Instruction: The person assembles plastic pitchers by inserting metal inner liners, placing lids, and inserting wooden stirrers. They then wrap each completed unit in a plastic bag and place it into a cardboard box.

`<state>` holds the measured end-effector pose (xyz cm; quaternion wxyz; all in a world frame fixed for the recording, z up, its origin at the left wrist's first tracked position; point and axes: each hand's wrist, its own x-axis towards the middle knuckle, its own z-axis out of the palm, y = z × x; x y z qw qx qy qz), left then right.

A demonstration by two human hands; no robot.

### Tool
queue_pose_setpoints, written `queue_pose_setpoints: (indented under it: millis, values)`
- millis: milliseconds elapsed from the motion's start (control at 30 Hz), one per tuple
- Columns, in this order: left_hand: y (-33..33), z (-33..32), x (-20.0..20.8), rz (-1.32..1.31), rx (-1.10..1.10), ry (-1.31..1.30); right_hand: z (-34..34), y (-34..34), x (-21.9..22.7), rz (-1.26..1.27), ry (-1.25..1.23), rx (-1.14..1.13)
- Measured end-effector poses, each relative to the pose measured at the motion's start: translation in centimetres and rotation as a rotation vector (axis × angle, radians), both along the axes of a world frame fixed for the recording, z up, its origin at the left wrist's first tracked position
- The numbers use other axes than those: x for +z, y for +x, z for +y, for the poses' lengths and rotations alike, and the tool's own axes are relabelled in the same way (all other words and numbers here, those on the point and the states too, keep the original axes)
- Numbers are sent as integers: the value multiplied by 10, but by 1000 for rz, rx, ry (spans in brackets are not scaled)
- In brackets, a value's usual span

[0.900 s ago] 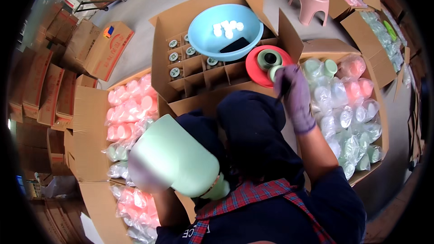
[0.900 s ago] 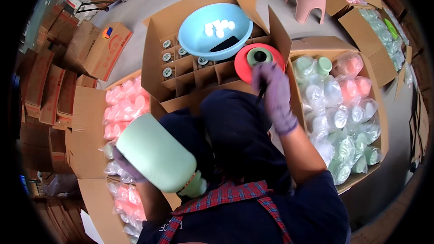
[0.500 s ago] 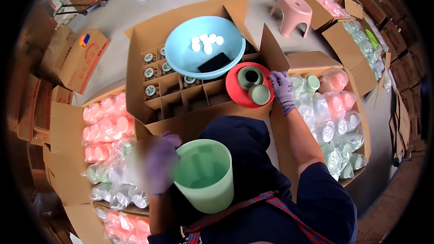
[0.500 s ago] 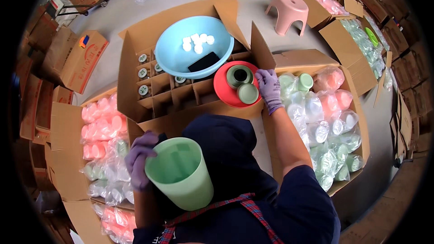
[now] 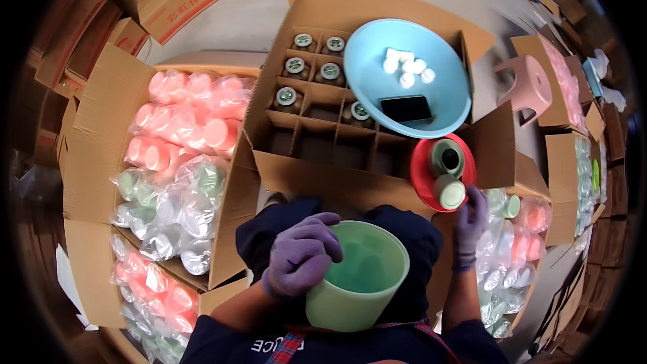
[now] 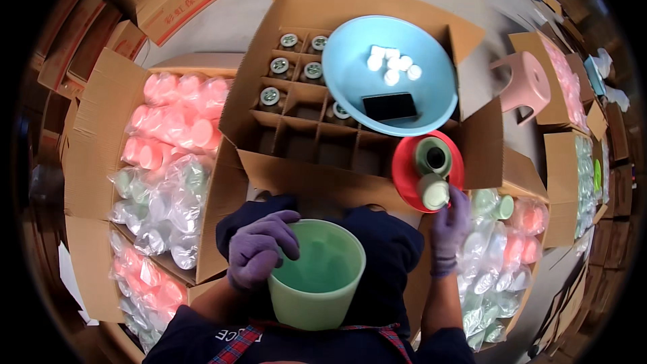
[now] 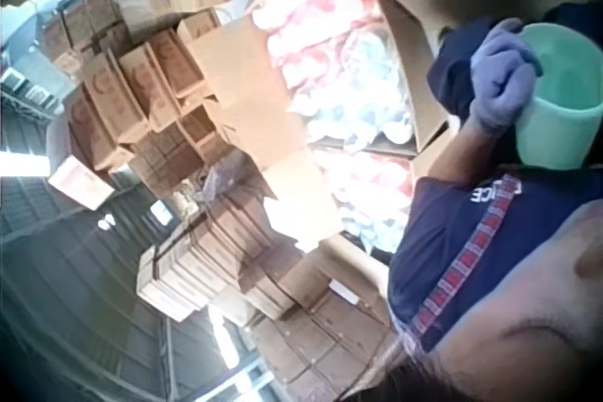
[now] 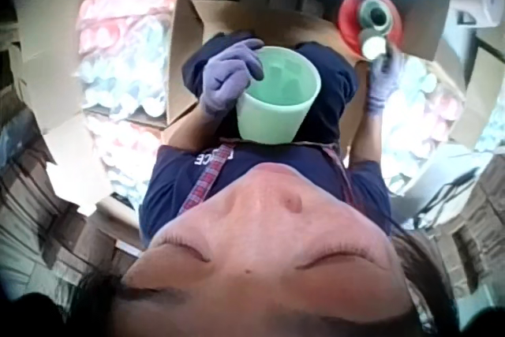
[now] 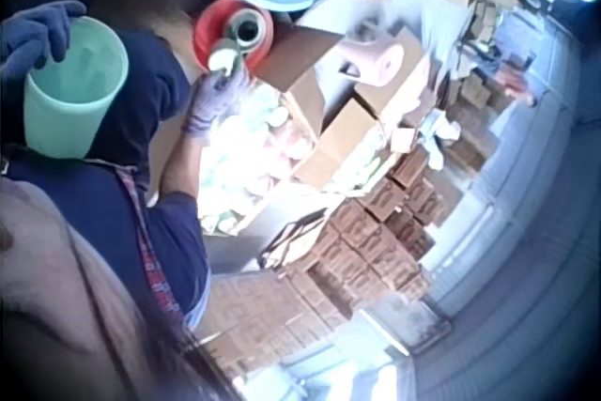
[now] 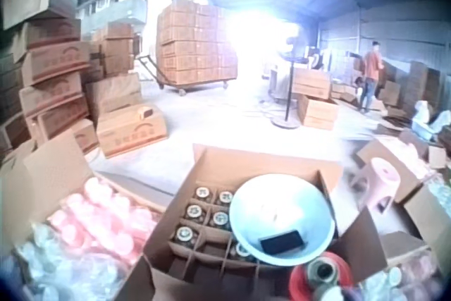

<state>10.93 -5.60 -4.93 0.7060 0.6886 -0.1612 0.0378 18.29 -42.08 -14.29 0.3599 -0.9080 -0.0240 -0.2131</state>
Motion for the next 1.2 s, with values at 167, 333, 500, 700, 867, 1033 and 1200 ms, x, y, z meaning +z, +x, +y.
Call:
queue_pose_setpoints:
  millis: [167,333,500,700,867,1033,1200]
  values:
    - [11,8,2,29,-54,-33,175,121,-9,330,-189,743]
    - [9,25,-1,0,-36,-89,351,220,-89,239,-539,790]
    - [4,41,4,11,17,-110,389,267,-156,403,-739,749]
    - [-3,52,4,42,28,-235,349,221,-16,60,-443,728]
    - [32,57,6,-124,548,314,257,120,158,-334,-304,849]
    - [68,33,30,-229,351,254,209,55,204,-193,-87,866]
    - [63,3,50,-177,457,-109,147,23,117,263,1010,885]
